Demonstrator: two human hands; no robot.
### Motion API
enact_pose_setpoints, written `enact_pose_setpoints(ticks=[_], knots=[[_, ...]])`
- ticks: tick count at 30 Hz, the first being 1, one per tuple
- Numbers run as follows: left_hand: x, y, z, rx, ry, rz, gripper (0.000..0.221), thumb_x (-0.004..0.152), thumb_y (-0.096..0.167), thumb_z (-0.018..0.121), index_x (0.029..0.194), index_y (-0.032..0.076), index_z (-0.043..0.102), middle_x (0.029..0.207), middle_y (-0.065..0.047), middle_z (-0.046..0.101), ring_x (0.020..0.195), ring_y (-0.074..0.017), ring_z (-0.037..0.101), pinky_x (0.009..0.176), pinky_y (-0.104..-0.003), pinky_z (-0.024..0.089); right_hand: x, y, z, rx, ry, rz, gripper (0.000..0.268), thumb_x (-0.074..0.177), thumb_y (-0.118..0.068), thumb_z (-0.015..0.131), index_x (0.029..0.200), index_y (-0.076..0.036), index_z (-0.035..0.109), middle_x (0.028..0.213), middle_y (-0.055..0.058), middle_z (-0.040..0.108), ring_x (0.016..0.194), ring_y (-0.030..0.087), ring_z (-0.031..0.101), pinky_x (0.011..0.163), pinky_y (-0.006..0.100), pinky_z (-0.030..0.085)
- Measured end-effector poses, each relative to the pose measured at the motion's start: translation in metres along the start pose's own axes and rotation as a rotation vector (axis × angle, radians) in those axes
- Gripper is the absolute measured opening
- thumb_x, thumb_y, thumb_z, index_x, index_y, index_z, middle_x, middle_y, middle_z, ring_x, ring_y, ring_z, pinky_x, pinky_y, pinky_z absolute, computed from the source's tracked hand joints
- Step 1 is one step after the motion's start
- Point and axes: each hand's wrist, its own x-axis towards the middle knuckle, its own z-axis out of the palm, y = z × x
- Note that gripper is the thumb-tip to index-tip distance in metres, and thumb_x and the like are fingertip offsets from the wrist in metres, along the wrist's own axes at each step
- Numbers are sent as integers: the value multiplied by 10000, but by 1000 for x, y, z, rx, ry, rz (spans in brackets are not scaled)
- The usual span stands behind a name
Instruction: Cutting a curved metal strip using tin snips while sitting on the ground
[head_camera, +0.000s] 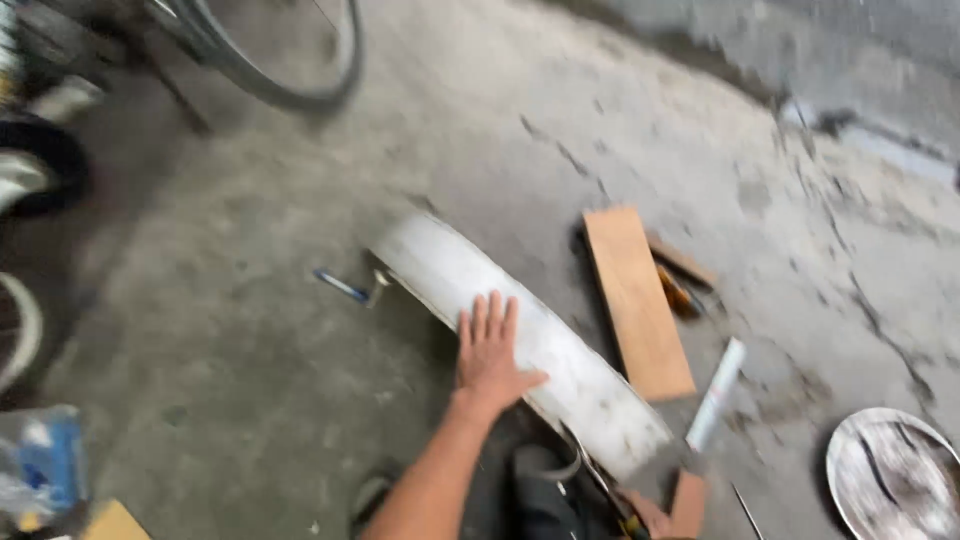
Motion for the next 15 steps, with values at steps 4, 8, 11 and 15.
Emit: enact_pose_setpoints(ticks=[4,8,11,15], knots=[[40,-21,114,355,700,132,1754,521,1079,753,1775,41,101,1857,-250,26,1732,-444,-47,1389,-587,-48,-16,-37,-55,122,-168,214,989,826,-542,907,1663,-376,408,1713,-109,516,1572,121,519,1301,336,412],[35,-25,134,381,658,156,1671,618,1091,643,1777,37,62,1862,-255,-21,1728,-452,-74,1386,-593,-66,-47,-82,-76,251,-227,364,866,847,-362,868,1633,-345,506,1674,-69,616,1539,130,589,1240,299,466],[28,-22,136,406,577,146,1595,719,1084,681,1799,64,102,1882,-212,28,1735,-425,-19,1391,-549,-2,-35,-48,-49,1688,-53,913,691,1075,202,509,1733,-1,450,1747,148,440,1433,472,510,1102,550,404],[33,-29,144,390,595,175,1565,735,1070,544,1781,28,24,1864,-244,-43,1725,-443,-93,1383,-582,-76,-38,-105,-86,117,-431,308,873,900,-533,748,1647,-308,356,1668,50,510,1541,271,546,1267,430,494]])
